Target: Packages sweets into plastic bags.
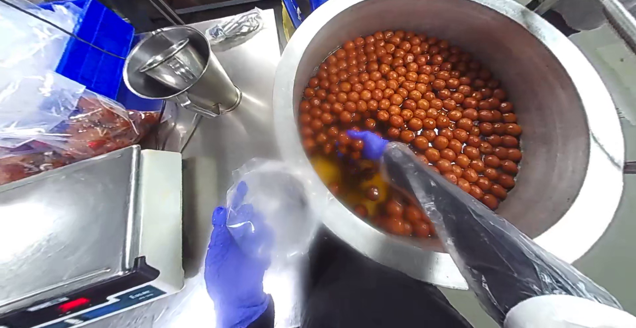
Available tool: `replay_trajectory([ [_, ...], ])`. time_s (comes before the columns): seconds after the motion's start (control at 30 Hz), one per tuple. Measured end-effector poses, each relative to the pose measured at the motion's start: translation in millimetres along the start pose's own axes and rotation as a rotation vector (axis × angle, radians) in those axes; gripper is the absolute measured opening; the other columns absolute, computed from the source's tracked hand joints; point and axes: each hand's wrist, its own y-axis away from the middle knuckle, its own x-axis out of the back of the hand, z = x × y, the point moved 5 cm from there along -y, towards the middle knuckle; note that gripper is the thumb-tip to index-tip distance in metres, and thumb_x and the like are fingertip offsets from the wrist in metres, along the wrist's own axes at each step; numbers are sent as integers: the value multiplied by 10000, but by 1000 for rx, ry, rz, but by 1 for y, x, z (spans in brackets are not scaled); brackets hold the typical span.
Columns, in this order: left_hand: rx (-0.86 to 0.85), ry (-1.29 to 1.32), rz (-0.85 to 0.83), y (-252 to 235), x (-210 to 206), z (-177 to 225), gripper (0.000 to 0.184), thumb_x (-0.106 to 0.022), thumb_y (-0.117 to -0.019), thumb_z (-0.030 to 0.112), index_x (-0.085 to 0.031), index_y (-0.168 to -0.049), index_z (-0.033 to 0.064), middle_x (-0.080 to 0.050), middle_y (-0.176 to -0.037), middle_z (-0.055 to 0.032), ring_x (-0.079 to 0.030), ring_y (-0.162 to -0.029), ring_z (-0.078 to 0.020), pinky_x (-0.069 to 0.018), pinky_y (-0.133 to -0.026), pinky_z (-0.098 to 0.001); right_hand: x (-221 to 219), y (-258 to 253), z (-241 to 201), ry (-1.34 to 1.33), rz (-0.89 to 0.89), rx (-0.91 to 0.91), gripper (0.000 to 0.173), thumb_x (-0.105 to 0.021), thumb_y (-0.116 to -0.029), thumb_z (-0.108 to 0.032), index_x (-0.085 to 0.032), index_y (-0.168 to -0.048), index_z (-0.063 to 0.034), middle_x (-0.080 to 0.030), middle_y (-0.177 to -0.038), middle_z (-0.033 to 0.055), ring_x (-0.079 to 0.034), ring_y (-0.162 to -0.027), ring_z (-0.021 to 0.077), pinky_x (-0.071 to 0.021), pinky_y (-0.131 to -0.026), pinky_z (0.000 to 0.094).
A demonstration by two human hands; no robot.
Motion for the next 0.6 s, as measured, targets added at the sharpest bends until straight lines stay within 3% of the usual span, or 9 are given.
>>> replay_trajectory([
  [0.07, 3, -4, 8, 0, 2, 1, 370, -503, -1040, 376, -690, -1211, 107, -706, -789, -1, -677, -606, -74, -576, -494, -237, 16, -59, 26, -5, -43, -57, 368, -527, -1031, -438, -603, -1232, -140, -661, -1029, 79, -662, -889, 223, -578, -739, 436],
  [0.1, 3, -5, 17, 0, 3, 2, 369, -503, -1039, 378, -689, -1213, 111, -705, -788, -2, -675, -601, -77, -578, -494, -242, 16, -72, 30, 0, -45, -64, 367, -568, -1008, -441, -612, -1220, -144, -660, -1030, 78, -658, -894, 223, -575, -740, 442],
  [0.23, 7, 47, 34, 1, 3, 5, 352, -532, -1027, 364, -699, -1192, 101, -727, -853, -29, -694, -649, -94, -604, -554, -263, 2, -94, 33, -8, -42, -59, 311, -604, -994, -398, -638, -1151, -132, -669, -968, 54, -654, -835, 170, -564, -715, 378],
  [0.37, 31, 112, -17, -5, 4, 5, 375, -516, -1032, 354, -685, -1197, 62, -725, -799, -47, -702, -636, -116, -581, -516, -252, -20, -104, 39, -50, -142, -89, 285, -636, -977, -363, -640, -1138, -128, -669, -957, 54, -657, -825, 174, -570, -708, 371],
  [0.5, 33, 125, -12, -5, 5, 5, 356, -524, -1039, 331, -691, -1182, 51, -728, -835, -65, -709, -667, -131, -602, -577, -275, -72, -42, 6, -1, 24, -188, 175, -478, -1078, -279, -584, -1012, -157, -590, -867, 6, -600, -752, 123, -533, -682, 300],
  [0.53, 46, 120, -37, -5, 5, 6, 362, -540, -1032, 335, -693, -1203, 54, -728, -840, -58, -706, -673, -127, -602, -592, -272, -78, -34, 3, -34, -10, -175, 204, -448, -1086, -258, -586, -982, -150, -595, -837, 8, -605, -726, 122, -535, -667, 297],
  [0.6, 57, 92, -39, -5, 4, 6, 362, -554, -1021, 350, -704, -1201, 74, -725, -802, -38, -701, -642, -118, -600, -575, -270, -73, -44, 14, -191, -292, -34, 259, -388, -1099, -225, -587, -969, -123, -619, -806, 20, -627, -703, 121, -544, -636, 292],
])
